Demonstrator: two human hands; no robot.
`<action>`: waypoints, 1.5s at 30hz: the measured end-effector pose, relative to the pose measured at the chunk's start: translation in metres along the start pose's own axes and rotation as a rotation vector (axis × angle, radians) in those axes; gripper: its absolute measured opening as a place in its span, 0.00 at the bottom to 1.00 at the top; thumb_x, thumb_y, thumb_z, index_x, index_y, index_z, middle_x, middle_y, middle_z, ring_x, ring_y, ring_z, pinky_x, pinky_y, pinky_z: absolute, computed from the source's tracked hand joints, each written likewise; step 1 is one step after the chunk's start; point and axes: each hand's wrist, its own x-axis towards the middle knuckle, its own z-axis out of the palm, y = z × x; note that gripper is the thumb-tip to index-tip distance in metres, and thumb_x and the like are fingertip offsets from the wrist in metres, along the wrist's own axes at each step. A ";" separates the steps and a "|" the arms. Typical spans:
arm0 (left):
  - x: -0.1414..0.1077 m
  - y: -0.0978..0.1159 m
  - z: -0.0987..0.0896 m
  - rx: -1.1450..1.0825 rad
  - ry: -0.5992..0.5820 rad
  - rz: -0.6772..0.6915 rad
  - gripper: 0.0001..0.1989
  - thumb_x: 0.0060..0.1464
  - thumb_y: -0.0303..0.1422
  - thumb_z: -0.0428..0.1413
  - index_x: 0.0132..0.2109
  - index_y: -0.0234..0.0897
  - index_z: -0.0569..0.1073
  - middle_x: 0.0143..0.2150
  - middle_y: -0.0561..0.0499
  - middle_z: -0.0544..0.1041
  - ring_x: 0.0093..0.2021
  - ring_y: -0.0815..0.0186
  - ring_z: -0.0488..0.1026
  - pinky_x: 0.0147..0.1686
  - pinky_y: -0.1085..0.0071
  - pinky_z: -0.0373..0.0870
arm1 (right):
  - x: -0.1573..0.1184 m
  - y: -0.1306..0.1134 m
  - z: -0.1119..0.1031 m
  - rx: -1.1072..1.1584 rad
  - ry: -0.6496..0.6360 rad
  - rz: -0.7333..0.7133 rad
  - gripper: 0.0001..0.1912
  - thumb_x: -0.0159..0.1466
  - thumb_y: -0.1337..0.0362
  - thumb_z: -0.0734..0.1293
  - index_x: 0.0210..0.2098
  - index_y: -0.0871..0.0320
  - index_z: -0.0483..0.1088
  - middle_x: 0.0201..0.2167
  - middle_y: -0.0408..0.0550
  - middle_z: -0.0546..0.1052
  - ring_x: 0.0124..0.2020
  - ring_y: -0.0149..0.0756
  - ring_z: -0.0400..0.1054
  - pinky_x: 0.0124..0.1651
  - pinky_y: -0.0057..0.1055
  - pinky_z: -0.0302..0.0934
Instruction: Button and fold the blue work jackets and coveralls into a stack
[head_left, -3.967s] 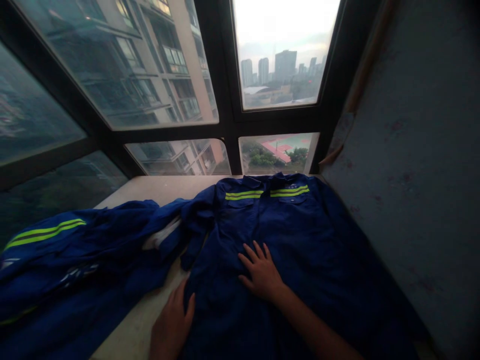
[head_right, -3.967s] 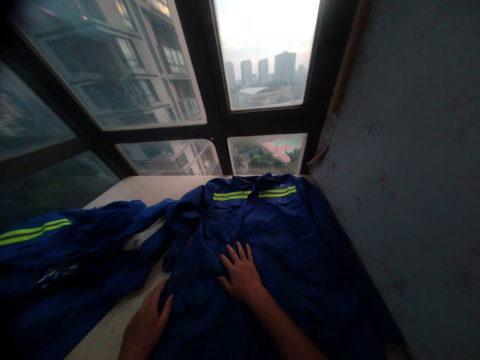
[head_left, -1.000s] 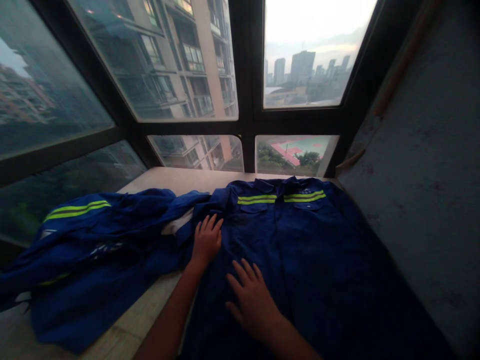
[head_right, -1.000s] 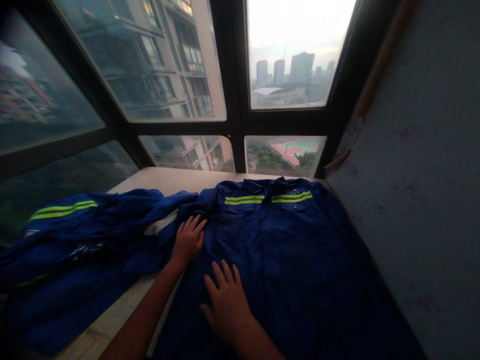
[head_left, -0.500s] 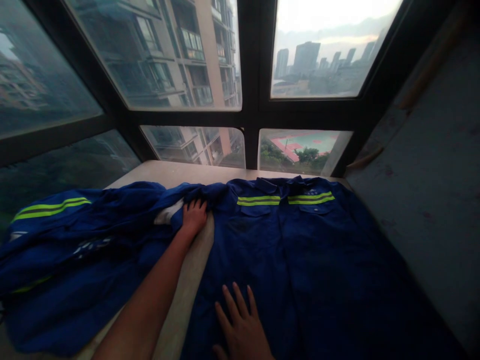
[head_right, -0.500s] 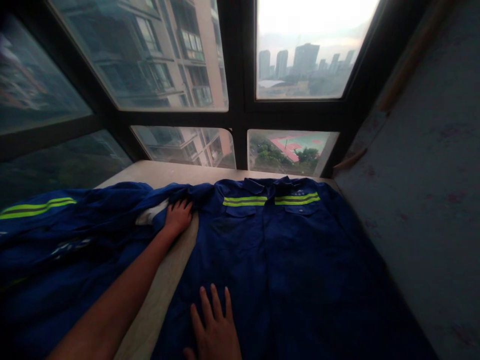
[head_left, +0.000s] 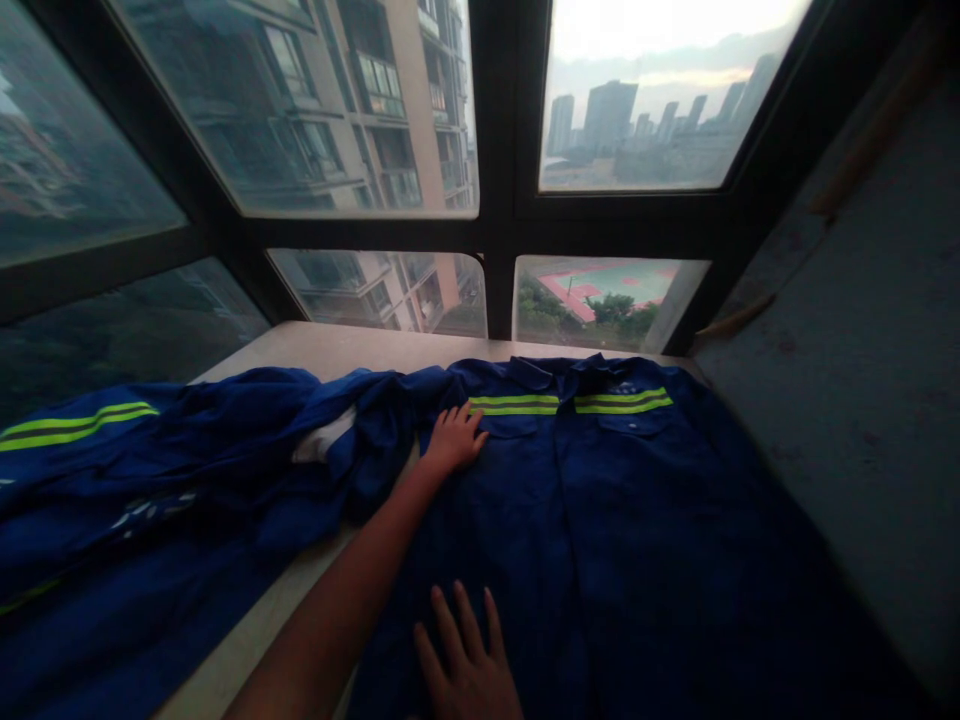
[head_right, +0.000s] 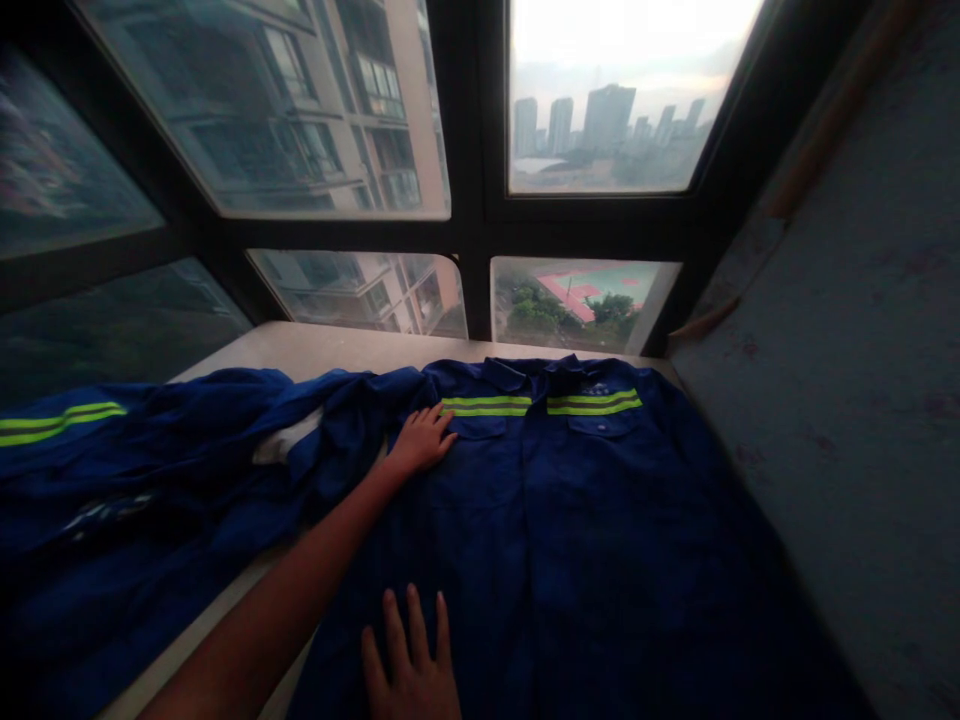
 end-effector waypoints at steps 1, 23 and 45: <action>0.004 -0.008 0.006 -0.001 -0.010 -0.046 0.29 0.63 0.45 0.46 0.66 0.36 0.63 0.69 0.38 0.62 0.66 0.46 0.60 0.63 0.49 0.58 | 0.001 0.000 0.001 0.004 0.007 0.003 0.40 0.67 0.52 0.63 0.72 0.49 0.42 0.72 0.52 0.34 0.71 0.61 0.31 0.66 0.70 0.36; -0.037 0.081 -0.009 -0.099 0.043 0.172 0.25 0.63 0.40 0.48 0.66 0.43 0.64 0.70 0.43 0.60 0.69 0.51 0.55 0.65 0.46 0.54 | -0.091 0.144 -0.146 0.048 0.742 0.428 0.24 0.68 0.55 0.57 0.59 0.59 0.67 0.61 0.57 0.70 0.62 0.46 0.63 0.65 0.48 0.57; 0.011 0.170 -0.019 -0.130 0.060 0.255 0.24 0.62 0.33 0.46 0.63 0.30 0.65 0.69 0.39 0.62 0.69 0.56 0.56 0.67 0.60 0.52 | -0.120 0.171 -0.088 -0.555 0.600 0.463 0.26 0.69 0.57 0.59 0.65 0.53 0.63 0.69 0.50 0.58 0.70 0.51 0.48 0.68 0.51 0.47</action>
